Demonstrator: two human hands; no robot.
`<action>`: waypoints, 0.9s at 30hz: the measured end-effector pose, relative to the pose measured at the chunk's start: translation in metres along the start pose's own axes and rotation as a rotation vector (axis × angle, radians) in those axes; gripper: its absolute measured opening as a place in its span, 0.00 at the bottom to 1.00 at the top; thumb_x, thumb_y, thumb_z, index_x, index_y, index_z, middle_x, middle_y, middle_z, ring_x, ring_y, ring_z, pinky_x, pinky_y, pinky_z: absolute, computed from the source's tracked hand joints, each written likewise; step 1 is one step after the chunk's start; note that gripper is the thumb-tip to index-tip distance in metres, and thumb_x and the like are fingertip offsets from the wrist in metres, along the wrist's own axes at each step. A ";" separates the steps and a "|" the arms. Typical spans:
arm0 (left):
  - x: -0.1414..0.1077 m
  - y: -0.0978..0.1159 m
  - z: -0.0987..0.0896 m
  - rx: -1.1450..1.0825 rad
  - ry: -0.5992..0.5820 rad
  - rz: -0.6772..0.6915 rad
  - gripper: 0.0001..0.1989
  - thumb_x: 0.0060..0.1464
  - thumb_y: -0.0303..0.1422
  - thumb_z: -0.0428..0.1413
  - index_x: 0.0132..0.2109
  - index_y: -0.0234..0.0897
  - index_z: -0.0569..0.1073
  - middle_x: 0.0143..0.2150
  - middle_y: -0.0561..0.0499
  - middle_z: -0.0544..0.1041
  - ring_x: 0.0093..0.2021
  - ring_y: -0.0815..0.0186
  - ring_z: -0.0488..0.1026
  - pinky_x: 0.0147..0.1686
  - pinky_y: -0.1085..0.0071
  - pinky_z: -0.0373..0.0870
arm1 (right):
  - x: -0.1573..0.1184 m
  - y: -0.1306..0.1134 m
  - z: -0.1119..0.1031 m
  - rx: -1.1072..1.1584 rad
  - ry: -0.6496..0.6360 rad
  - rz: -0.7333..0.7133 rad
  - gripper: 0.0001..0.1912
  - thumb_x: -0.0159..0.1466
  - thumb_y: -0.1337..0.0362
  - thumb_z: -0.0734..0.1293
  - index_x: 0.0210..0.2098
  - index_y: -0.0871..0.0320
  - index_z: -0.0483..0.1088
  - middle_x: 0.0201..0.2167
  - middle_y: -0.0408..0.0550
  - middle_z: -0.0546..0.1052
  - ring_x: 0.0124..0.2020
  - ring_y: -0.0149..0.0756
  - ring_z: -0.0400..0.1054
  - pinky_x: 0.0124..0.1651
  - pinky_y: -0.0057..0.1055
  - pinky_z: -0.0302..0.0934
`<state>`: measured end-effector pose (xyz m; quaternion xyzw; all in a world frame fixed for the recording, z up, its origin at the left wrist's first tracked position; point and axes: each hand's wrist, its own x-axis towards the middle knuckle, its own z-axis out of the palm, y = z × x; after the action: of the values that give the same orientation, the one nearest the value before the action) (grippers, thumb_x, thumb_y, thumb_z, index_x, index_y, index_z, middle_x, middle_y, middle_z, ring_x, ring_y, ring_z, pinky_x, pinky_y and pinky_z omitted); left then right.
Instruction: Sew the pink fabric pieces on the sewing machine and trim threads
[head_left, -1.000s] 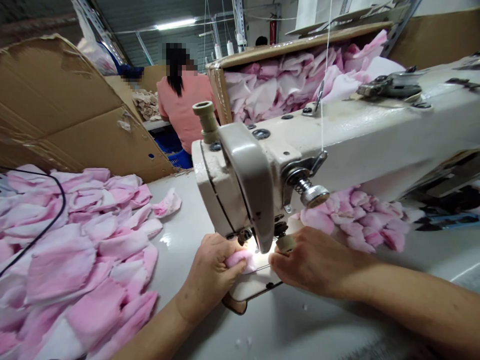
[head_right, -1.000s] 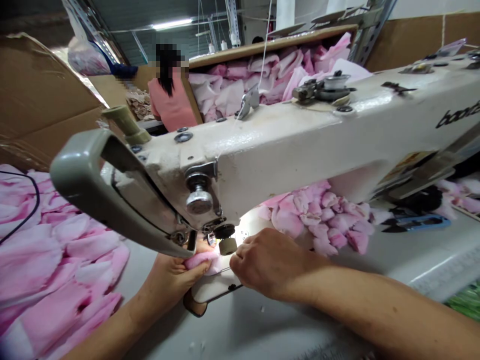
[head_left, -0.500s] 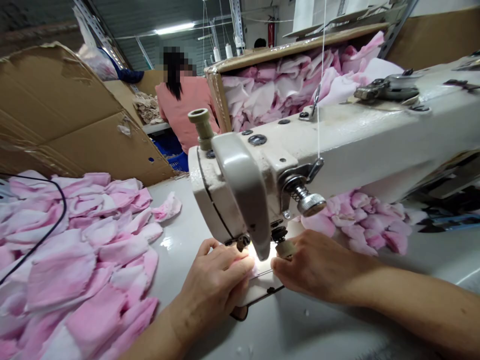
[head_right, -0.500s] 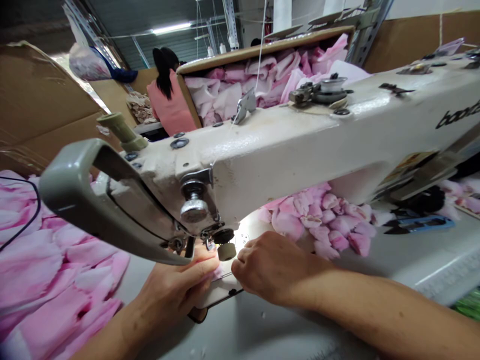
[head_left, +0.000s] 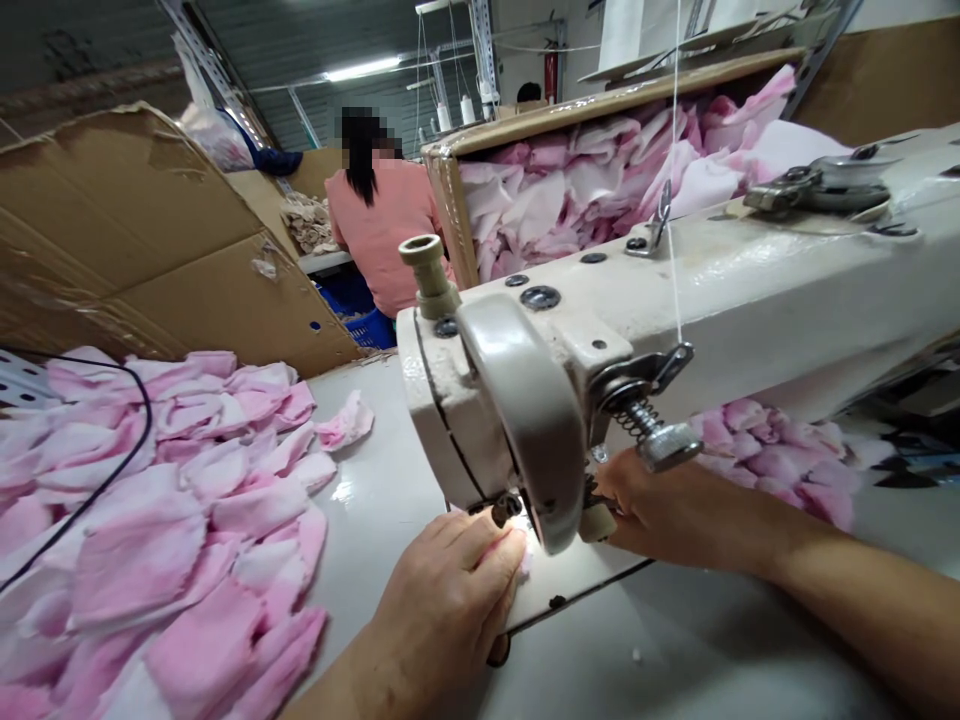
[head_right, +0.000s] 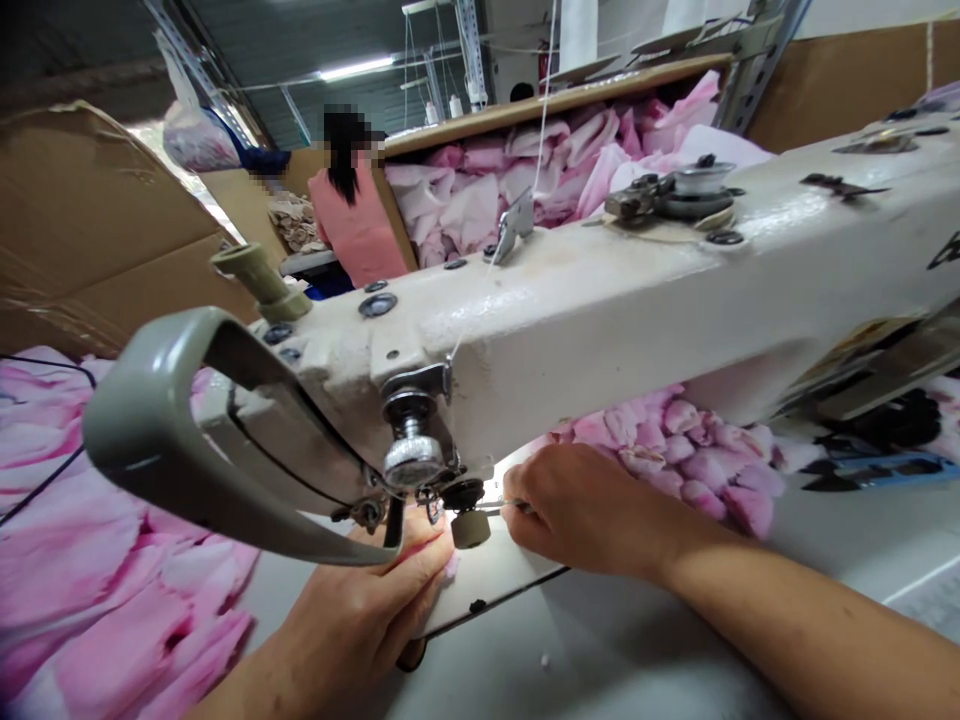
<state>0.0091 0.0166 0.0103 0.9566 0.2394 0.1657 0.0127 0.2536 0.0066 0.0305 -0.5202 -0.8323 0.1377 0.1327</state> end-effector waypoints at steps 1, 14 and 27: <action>0.000 0.000 0.001 0.010 0.004 0.002 0.11 0.61 0.26 0.49 0.48 0.35 0.72 0.37 0.46 0.76 0.40 0.60 0.73 0.42 0.62 0.72 | 0.001 -0.002 0.001 -0.005 -0.005 0.003 0.10 0.56 0.74 0.63 0.20 0.59 0.63 0.16 0.39 0.64 0.18 0.27 0.56 0.24 0.27 0.42; 0.006 -0.005 0.011 0.144 0.096 0.025 0.10 0.61 0.24 0.47 0.44 0.34 0.72 0.26 0.52 0.70 0.26 0.64 0.68 0.27 0.67 0.67 | 0.005 0.001 0.015 -0.023 -0.048 -0.019 0.08 0.60 0.72 0.61 0.27 0.60 0.69 0.27 0.49 0.76 0.31 0.39 0.70 0.32 0.30 0.55; 0.000 -0.010 0.022 0.263 0.097 -0.038 0.12 0.60 0.25 0.46 0.33 0.38 0.72 0.27 0.49 0.69 0.29 0.62 0.68 0.30 0.66 0.69 | 0.003 0.004 0.027 -0.155 0.009 -0.011 0.07 0.59 0.73 0.61 0.28 0.61 0.70 0.27 0.51 0.75 0.30 0.41 0.69 0.30 0.31 0.53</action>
<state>0.0121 0.0264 -0.0110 0.9363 0.2772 0.1786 -0.1211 0.2453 0.0084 0.0039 -0.5249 -0.8428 0.0697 0.0965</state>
